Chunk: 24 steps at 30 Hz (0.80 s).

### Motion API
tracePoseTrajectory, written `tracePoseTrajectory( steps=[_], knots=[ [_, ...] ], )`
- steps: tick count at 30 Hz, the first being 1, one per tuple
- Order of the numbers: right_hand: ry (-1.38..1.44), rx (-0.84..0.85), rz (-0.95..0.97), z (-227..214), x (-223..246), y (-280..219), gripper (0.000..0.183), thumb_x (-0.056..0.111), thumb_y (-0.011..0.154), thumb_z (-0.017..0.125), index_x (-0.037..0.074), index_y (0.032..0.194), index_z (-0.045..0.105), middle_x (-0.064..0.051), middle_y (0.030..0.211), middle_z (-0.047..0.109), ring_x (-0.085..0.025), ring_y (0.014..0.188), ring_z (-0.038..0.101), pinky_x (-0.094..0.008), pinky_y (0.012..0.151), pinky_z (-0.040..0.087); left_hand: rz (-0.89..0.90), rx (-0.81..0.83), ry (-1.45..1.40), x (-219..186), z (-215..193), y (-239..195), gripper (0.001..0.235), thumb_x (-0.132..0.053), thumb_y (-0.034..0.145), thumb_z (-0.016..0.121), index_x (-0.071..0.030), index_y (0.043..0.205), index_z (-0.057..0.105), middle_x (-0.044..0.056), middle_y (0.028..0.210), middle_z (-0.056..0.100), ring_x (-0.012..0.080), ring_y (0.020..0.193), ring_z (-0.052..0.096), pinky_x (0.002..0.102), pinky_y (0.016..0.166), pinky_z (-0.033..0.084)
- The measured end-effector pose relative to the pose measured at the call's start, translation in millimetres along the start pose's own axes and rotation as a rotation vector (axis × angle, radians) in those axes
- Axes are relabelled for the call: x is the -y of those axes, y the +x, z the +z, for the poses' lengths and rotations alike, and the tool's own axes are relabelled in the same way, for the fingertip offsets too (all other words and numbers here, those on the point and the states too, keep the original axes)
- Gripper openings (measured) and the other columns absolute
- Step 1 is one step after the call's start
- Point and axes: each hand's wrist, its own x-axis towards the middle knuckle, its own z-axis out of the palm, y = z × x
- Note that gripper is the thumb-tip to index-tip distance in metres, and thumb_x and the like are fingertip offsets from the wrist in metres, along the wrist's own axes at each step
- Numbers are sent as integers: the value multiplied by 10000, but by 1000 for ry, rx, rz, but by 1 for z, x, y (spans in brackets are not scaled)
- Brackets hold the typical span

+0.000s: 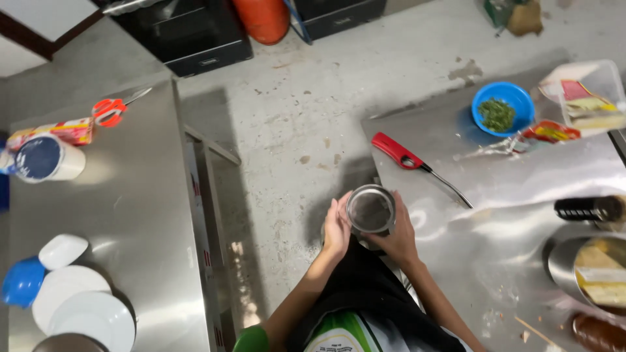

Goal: The person places tongs into a sink, then picks up a metal strainer and rinses it under running water. They proceed to rinse several white mugs and a spoon, placing each item into the sink basin after rinsing.

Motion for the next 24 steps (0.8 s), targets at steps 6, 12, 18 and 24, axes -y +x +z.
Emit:
tracePoseTrajectory(
  steps=[6,12,18,24],
  knots=[
    [-5,210,109,41,-1,20,1412,491,509,980,189,1657,216,-161,1580,397,-412,1398,470,-547,1155,421,-10,-150,8,30,-95,41,660,-546,1072,326,-70,1433,605,58,1360,692,202,1286,633,333,1088,506],
    [17,214,-145,106,-2,79,1387,495,521,989,109,1645,273,-169,1533,463,-370,1395,494,-482,1144,427,97,-242,-80,-47,-81,68,644,-532,1060,361,-66,1431,606,58,1350,699,209,1278,640,338,1077,525],
    [4,273,-231,167,50,161,1367,476,574,971,63,1654,241,-208,1558,435,-407,1401,469,-510,1137,401,172,-270,-96,-111,-117,144,648,-539,1048,382,-55,1401,632,67,1280,737,180,1204,686,299,1027,546],
    [6,352,-118,224,117,242,1424,428,502,988,124,1659,216,-158,1547,455,-377,1413,459,-518,1155,408,254,-278,-98,-206,-121,200,610,-498,1054,399,-52,1389,646,82,1277,738,184,1194,694,299,1038,542]
  ],
)
